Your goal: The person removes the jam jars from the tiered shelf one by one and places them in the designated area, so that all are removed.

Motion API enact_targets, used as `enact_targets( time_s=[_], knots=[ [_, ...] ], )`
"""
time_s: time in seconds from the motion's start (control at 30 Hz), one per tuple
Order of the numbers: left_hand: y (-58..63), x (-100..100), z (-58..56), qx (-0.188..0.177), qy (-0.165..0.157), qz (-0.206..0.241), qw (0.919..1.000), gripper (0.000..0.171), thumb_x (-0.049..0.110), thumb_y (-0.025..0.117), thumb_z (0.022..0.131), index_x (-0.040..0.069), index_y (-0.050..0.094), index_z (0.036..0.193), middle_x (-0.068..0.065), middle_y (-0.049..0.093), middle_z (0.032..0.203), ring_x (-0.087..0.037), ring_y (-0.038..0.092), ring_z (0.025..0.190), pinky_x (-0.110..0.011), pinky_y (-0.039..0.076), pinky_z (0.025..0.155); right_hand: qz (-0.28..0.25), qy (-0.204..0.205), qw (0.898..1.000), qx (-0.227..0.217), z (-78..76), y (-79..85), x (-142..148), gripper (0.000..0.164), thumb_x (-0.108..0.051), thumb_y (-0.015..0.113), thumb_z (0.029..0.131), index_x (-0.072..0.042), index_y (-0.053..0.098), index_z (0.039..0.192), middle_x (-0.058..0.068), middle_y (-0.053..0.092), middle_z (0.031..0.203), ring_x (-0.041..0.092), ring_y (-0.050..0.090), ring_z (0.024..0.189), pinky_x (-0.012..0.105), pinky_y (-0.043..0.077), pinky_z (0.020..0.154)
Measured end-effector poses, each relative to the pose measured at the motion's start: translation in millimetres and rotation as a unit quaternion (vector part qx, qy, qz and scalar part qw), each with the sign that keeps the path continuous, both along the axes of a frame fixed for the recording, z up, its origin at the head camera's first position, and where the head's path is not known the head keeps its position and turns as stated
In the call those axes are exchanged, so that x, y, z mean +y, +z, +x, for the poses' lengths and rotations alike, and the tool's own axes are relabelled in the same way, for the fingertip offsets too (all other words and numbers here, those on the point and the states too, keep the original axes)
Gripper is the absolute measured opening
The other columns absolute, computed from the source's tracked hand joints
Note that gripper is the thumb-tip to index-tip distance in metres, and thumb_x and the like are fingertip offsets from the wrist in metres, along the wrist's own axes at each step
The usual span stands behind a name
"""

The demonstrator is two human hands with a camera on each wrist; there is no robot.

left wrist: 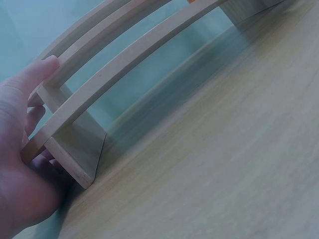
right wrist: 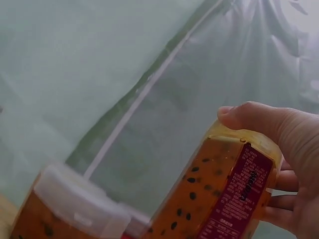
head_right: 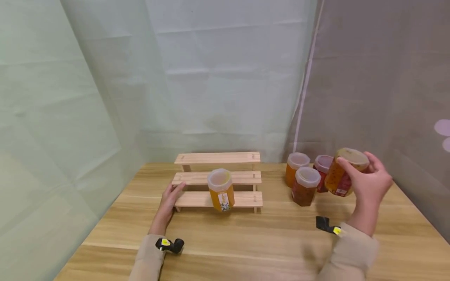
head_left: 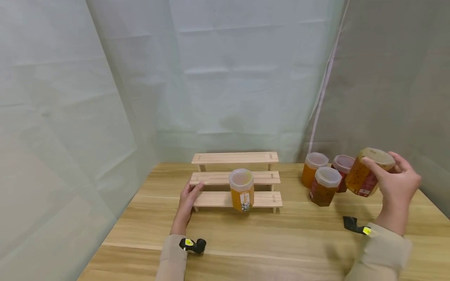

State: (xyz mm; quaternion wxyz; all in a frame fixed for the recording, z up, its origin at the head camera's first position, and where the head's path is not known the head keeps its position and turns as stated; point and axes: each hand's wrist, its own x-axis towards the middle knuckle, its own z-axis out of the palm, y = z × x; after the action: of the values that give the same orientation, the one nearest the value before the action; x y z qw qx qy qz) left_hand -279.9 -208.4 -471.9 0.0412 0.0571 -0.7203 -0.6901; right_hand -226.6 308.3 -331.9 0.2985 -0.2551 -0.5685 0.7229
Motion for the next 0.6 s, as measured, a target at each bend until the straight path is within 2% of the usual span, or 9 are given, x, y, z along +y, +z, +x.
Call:
enact_targets(
  time_s=[0.23,0.3,0.43,0.47,0.5,0.53,0.6],
  knots=[
    [9.0,2.0,4.3,-0.002,-0.011,0.012,0.9999,0.069,0.035,0.061,0.096,0.026,0.026,0.156,-0.016,0.035,0.155,-0.032,0.034,0.143,-0.051,0.03,0.118,0.022,0.03,0.997,-0.064,-4.0,-11.4,7.9,0.077,-0.018,0.092,0.064,-0.02,0.06,0.133,-0.022,0.061,0.08,-0.004,0.054,0.079,0.004,0.043,0.058],
    [8.5,2.4,4.3,0.002,-0.007,0.008,0.9999,0.069,0.037,0.061,0.096,0.027,0.027,0.155,-0.014,0.037,0.154,-0.03,0.035,0.142,-0.049,0.03,0.118,0.031,0.049,0.996,-0.072,-4.8,-15.9,9.9,0.072,-0.02,0.091,0.066,-0.023,0.06,0.13,-0.022,0.06,0.082,-0.004,0.052,0.081,0.005,0.042,0.058],
    [4.3,2.0,2.6,0.01,0.001,0.001,0.9999,0.069,0.042,0.062,0.094,0.03,0.028,0.154,-0.012,0.039,0.154,-0.028,0.037,0.141,-0.048,0.031,0.118,0.05,0.097,0.991,-0.082,-6.3,-29.4,16.9,0.054,-0.021,0.089,0.07,-0.026,0.061,0.116,-0.024,0.06,0.08,-0.004,0.05,0.083,0.006,0.04,0.063],
    [3.4,1.9,2.3,0.011,0.001,0.0,0.9999,0.07,0.042,0.062,0.094,0.031,0.028,0.154,-0.012,0.038,0.154,-0.029,0.037,0.141,-0.049,0.031,0.118,0.066,0.114,0.987,-0.096,-6.2,-33.5,19.7,0.051,-0.022,0.087,0.072,-0.028,0.06,0.114,-0.026,0.059,0.08,-0.005,0.049,0.085,0.007,0.039,0.066],
    [2.8,1.6,2.2,0.01,0.002,-0.003,0.9999,0.07,0.043,0.062,0.094,0.031,0.028,0.155,-0.013,0.038,0.154,-0.029,0.037,0.141,-0.049,0.031,0.118,0.084,0.137,0.981,-0.107,-6.3,-38.4,22.6,0.051,-0.025,0.085,0.075,-0.029,0.059,0.118,-0.029,0.058,0.08,-0.005,0.049,0.09,0.008,0.041,0.077],
    [2.6,1.3,2.2,0.008,0.002,-0.005,1.0,0.071,0.043,0.061,0.094,0.031,0.027,0.155,-0.013,0.037,0.155,-0.03,0.036,0.141,-0.05,0.03,0.118,0.115,0.16,0.973,-0.124,-6.6,-43.3,25.6,0.052,-0.028,0.083,0.078,-0.029,0.057,0.123,-0.031,0.057,0.08,-0.005,0.048,0.092,0.012,0.04,0.083],
    [3.5,0.2,2.4,0.004,0.002,-0.003,1.0,0.071,0.043,0.061,0.094,0.03,0.026,0.155,-0.014,0.035,0.156,-0.031,0.036,0.142,-0.05,0.03,0.118,0.168,0.221,0.948,-0.152,-7.1,-52.1,31.8,0.061,-0.034,0.077,0.083,-0.031,0.048,0.136,-0.032,0.059,0.095,-0.001,0.047,0.108,0.024,0.038,0.104]
  ],
)
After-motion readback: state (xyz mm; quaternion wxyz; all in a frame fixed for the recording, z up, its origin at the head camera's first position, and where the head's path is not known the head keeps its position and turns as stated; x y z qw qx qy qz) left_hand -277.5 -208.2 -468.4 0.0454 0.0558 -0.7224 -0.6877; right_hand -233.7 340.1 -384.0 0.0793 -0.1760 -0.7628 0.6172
